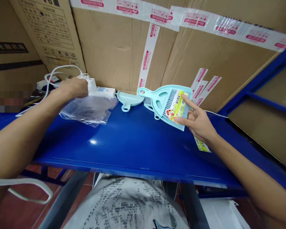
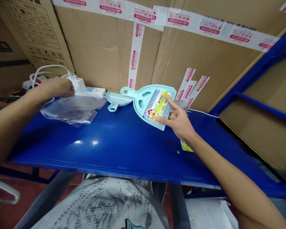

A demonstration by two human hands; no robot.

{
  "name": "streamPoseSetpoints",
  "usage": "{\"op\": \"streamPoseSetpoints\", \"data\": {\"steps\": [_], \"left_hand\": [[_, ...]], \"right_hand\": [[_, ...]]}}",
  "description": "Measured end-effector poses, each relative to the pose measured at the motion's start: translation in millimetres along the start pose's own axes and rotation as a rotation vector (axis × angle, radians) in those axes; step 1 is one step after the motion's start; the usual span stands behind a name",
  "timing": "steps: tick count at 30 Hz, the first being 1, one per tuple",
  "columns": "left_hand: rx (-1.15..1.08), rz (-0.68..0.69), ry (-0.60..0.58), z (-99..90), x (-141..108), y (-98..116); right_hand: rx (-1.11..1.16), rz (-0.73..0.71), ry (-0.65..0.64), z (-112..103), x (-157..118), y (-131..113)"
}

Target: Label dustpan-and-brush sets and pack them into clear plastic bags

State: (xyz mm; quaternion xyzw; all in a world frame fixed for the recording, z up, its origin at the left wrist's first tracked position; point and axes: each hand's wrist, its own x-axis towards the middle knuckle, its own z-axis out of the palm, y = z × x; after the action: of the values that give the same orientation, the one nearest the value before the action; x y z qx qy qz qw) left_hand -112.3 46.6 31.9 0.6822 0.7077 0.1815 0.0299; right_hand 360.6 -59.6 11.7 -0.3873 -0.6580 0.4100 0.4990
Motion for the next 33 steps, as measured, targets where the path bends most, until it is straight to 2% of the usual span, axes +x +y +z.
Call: {"op": "streamPoseSetpoints", "data": {"steps": [1,3,6,8,10,13,14,15,16,17,18,19,20,22,24,26,28,31,33], "left_hand": [[0.177,-0.083,0.010,-3.8,-4,7],[0.334,-0.127,0.003,-10.7,-16,22],[0.391,-0.098,0.082,-18.0,-34,43],[0.343,-0.051,0.204,-21.6,-42,51],[0.209,0.018,0.417,-24.5,-47,58],[-0.178,0.169,0.737,-25.4,-50,67],[-0.346,0.236,0.780,-23.9,-51,71],[-0.513,0.316,0.762,-21.0,-53,75],[-0.655,0.409,0.680,-16.6,-56,81],[-0.757,0.512,0.549,-10.6,-61,87],[-0.796,0.625,0.356,-3.2,-66,94],[-0.770,0.737,0.148,5.4,-72,102],[-0.713,0.832,-0.002,14.5,-78,109],[-0.591,0.966,-0.223,31.6,-87,119],[-0.526,1.008,-0.321,42.7,-89,123],[-0.490,0.980,-0.381,45.3,-85,119],[-0.441,0.941,-0.479,42.0,-79,111],[-0.339,0.960,-0.707,35.7,-74,101],[-0.304,0.987,-0.755,33.8,-75,99]], "right_hand": [[-0.003,-0.006,0.003,0,0,1],[-0.009,-0.009,0.005,-1,1,2],[-0.013,-0.017,0.008,-2,1,2],[-0.019,-0.031,0.002,-4,3,1],[-0.023,-0.053,0.003,-7,5,-2],[-0.037,-0.086,0.044,-15,10,-7],[-0.047,-0.093,0.063,-18,11,-10],[-0.058,-0.099,0.080,-21,13,-12],[-0.068,-0.103,0.095,-25,14,-14],[-0.076,-0.108,0.108,-28,15,-15],[-0.082,-0.113,0.117,-30,15,-16],[-0.084,-0.118,0.122,-32,16,-17],[-0.086,-0.123,0.120,-34,16,-17],[-0.092,-0.125,0.095,-35,16,-17],[-0.107,-0.119,0.052,-34,16,-17],[-0.121,-0.102,0.002,-33,15,-16],[-0.127,-0.070,-0.054,-32,14,-14],[-0.124,-0.005,-0.134,-30,11,-12],[-0.116,0.037,-0.181,-29,9,-11]]}}
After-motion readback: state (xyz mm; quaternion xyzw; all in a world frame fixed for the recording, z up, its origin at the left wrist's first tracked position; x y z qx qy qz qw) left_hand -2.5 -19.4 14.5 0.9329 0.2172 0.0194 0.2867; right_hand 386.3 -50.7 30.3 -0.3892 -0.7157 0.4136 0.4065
